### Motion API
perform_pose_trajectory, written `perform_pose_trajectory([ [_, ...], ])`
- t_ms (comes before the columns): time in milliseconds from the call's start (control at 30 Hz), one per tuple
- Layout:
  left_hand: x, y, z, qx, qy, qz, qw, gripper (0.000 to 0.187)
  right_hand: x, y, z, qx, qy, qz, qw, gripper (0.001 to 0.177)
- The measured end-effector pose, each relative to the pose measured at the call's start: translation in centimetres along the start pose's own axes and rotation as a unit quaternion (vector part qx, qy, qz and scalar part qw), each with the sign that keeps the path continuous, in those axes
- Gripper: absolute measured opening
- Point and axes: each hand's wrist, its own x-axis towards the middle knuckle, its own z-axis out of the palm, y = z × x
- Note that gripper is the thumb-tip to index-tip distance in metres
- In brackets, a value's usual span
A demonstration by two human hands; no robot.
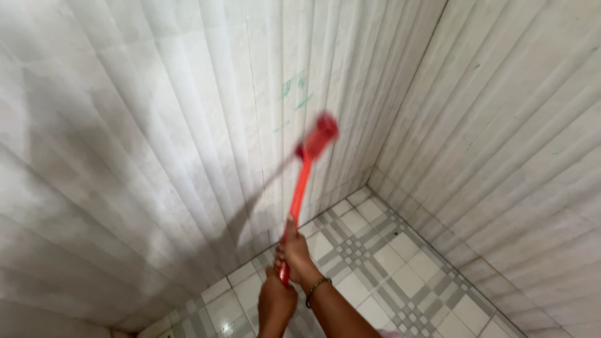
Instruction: The person scrubs the tiled walls of a bathroom using a long-handled brush by hand.
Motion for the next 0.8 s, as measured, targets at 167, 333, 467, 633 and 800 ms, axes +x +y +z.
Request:
perform_pose_trajectory([
  [167, 2.1, -2.4, 4.2, -0.003, -0.045, 0.006, 0.999, 0.05, 4.3, 4.0, -4.6, 0.087, 0.041, 0.114, 0.989, 0.066],
  [333, 0.8, -0.3, 4.1, -0.021, -0.041, 0.06, 0.997, 0.047, 1.9, 0.9, -5.2, 0.103, 0.027, 0.059, 0.993, 0.062],
  [467, -1.9, 2.7, 3.2, -0.106, -0.02, 0.104, 0.989, 0.039, -1.9, -2.4, -5.0, 0.074, -0.004, -0.044, 0.996, 0.059],
  [633, -6.1, 5.9, 2.5, -0.23, -0.033, 0.156, 0.96, 0.029, -5.8, -5.0, -7.2, 0.076, -0.055, -0.082, 0.992, 0.058],
  [800, -7.5, 6.7, 5.0, -0.233, -0.071, 0.148, 0.959, 0.026, -7.4, -5.1, -10.4, 0.0, -0.052, -0.151, 0.987, 0.053],
])
